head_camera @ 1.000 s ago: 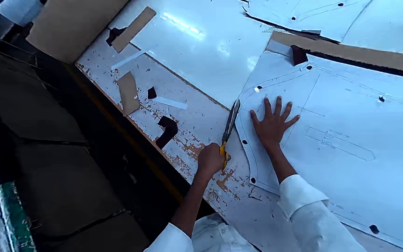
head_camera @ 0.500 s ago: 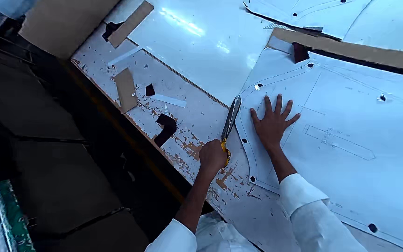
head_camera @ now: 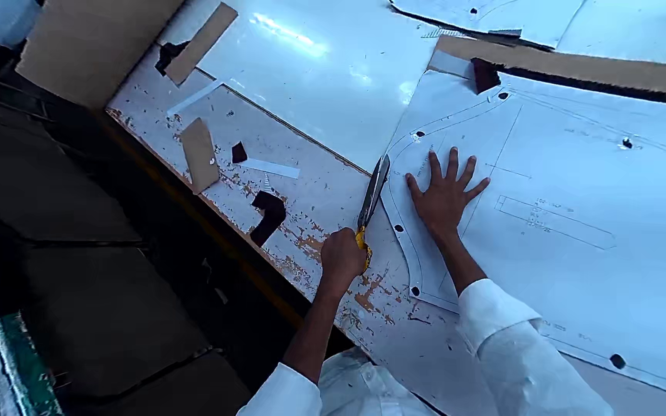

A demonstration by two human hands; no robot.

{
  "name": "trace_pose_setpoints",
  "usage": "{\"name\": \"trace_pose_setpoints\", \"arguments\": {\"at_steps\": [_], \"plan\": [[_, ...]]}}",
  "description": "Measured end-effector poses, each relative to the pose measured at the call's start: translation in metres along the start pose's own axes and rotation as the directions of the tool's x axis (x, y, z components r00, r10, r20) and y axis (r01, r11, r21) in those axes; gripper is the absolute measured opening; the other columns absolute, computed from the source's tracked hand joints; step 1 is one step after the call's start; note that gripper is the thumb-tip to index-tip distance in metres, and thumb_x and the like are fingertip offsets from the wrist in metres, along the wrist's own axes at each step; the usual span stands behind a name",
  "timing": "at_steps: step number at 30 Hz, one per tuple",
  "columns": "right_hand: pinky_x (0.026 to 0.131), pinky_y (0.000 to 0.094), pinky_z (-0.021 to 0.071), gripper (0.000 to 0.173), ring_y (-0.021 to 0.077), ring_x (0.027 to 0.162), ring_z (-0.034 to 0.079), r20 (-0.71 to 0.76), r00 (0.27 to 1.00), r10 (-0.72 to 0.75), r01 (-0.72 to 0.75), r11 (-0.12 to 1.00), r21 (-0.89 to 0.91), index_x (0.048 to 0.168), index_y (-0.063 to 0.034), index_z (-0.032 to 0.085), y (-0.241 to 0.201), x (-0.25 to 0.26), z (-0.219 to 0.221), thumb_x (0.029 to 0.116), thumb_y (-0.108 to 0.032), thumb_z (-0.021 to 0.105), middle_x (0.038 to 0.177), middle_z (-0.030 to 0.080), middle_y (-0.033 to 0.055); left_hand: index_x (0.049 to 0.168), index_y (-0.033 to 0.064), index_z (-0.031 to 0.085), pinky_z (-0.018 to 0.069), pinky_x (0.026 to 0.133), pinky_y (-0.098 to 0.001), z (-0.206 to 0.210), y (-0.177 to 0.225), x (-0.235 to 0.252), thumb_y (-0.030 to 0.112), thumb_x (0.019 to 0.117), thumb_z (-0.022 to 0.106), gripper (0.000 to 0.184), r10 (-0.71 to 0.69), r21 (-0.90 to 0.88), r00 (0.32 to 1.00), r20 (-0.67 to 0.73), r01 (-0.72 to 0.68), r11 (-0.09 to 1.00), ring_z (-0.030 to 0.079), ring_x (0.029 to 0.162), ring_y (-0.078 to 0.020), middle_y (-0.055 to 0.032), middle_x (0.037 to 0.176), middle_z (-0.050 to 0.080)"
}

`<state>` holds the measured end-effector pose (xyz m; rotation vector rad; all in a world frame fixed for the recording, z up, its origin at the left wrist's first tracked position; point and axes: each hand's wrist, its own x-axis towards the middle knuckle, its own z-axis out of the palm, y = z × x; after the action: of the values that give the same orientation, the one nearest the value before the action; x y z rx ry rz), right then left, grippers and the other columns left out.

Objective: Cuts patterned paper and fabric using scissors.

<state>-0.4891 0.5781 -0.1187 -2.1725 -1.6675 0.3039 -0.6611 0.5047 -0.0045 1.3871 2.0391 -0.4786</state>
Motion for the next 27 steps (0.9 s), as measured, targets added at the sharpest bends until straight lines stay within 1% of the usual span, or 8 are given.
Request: {"name": "trace_pose_setpoints", "arguments": {"at_steps": [5, 7, 9, 13, 15, 22, 26, 27], "plan": [[0.111, 0.0833, 0.0018, 0.076, 0.0489, 0.155, 0.012, -0.005, 1.000, -0.002, 0.002, 1.000, 0.001, 0.156, -0.0321, 0.044, -0.001, -0.001, 0.001, 0.0945, -0.076, 0.038, 0.168, 0.028, 0.0110, 0.103, -0.0024, 0.070, 0.0527, 0.091, -0.0573, 0.001, -0.004, 0.003, 0.019, 0.0964, 0.070, 0.023, 0.011, -0.009, 1.000, -0.003, -0.011, 1.000, 0.067, 0.105, -0.0385, -0.0226, 0.105, 0.070], [0.111, 0.0831, 0.0014, 0.075, 0.0483, 0.155, 0.012, -0.012, 1.000, -0.006, 0.006, 1.000, -0.002, 0.156, -0.0323, 0.044, -0.001, -0.001, 0.001, 0.0947, -0.075, 0.038, 0.168, 0.029, 0.0108, 0.105, -0.0032, 0.070, 0.0520, 0.093, -0.0584, 0.001, -0.005, 0.003, 0.018, 0.0968, 0.069, 0.022, 0.016, -0.020, 1.000, -0.001, -0.016, 1.000, 0.067, 0.106, -0.0392, -0.0234, 0.106, 0.069], [0.111, 0.0832, 0.0016, 0.075, 0.0483, 0.155, 0.012, -0.010, 1.000, -0.006, 0.006, 1.000, -0.006, 0.156, -0.0327, 0.043, -0.001, -0.001, 0.000, 0.0947, -0.076, 0.037, 0.168, 0.028, 0.0105, 0.102, -0.0026, 0.070, 0.0526, 0.090, -0.0576, 0.002, -0.006, 0.005, 0.018, 0.0969, 0.069, 0.022, 0.021, -0.018, 1.000, -0.006, -0.022, 1.000, 0.067, 0.104, -0.0388, -0.0227, 0.104, 0.070], [0.110, 0.0841, 0.0029, 0.075, 0.0503, 0.154, 0.013, -0.030, 0.999, -0.016, 0.016, 1.000, 0.017, 0.155, -0.0314, 0.046, 0.000, -0.002, -0.001, 0.0944, -0.075, 0.040, 0.167, 0.030, 0.0117, 0.104, -0.0025, 0.071, 0.0530, 0.090, -0.0593, 0.003, -0.008, 0.005, 0.019, 0.0969, 0.069, 0.023, 0.029, -0.049, 0.999, -0.018, -0.030, 0.998, 0.067, 0.103, -0.0398, -0.0237, 0.104, 0.070], [0.111, 0.0837, 0.0018, 0.076, 0.0498, 0.155, 0.011, 0.000, 1.000, -0.004, 0.004, 1.000, 0.013, 0.156, -0.0324, 0.044, -0.001, -0.001, -0.003, 0.0944, -0.076, 0.039, 0.168, 0.028, 0.0105, 0.102, -0.0020, 0.071, 0.0531, 0.089, -0.0587, 0.003, -0.007, 0.005, 0.020, 0.0968, 0.070, 0.023, 0.021, -0.050, 1.000, -0.012, -0.022, 0.998, 0.068, 0.101, -0.0389, -0.0224, 0.102, 0.070], [0.111, 0.0833, 0.0016, 0.076, 0.0490, 0.155, 0.011, 0.001, 1.000, -0.005, 0.005, 1.000, -0.003, 0.156, -0.0333, 0.043, -0.001, 0.001, -0.001, 0.0944, -0.076, 0.037, 0.169, 0.028, 0.0095, 0.096, -0.0014, 0.071, 0.0536, 0.084, -0.0573, 0.005, -0.010, 0.010, 0.021, 0.0961, 0.071, 0.023, 0.047, -0.065, 0.999, 0.008, -0.046, 0.997, 0.068, 0.094, -0.0378, -0.0208, 0.094, 0.070], [0.111, 0.0834, 0.0031, 0.075, 0.0483, 0.155, 0.013, -0.020, 1.000, -0.006, 0.005, 1.000, -0.004, 0.155, -0.0326, 0.045, -0.001, 0.000, 0.000, 0.0944, -0.076, 0.038, 0.168, 0.029, 0.0096, 0.100, -0.0007, 0.071, 0.0537, 0.085, -0.0588, 0.002, -0.014, 0.010, 0.025, 0.0972, 0.070, 0.026, 0.052, -0.021, 0.999, 0.010, -0.052, 0.998, 0.068, 0.098, -0.0384, -0.0209, 0.098, 0.070], [0.111, 0.0831, 0.0030, 0.075, 0.0480, 0.155, 0.012, -0.014, 1.000, -0.003, 0.003, 1.000, -0.009, 0.156, -0.0329, 0.044, -0.001, 0.000, 0.000, 0.0946, -0.076, 0.037, 0.168, 0.028, 0.0091, 0.099, -0.0019, 0.070, 0.0531, 0.084, -0.0599, 0.001, -0.014, 0.004, 0.024, 0.0976, 0.069, 0.025, 0.058, -0.034, 0.998, -0.009, -0.058, 0.998, 0.068, 0.097, -0.0400, -0.0223, 0.097, 0.069]]}}
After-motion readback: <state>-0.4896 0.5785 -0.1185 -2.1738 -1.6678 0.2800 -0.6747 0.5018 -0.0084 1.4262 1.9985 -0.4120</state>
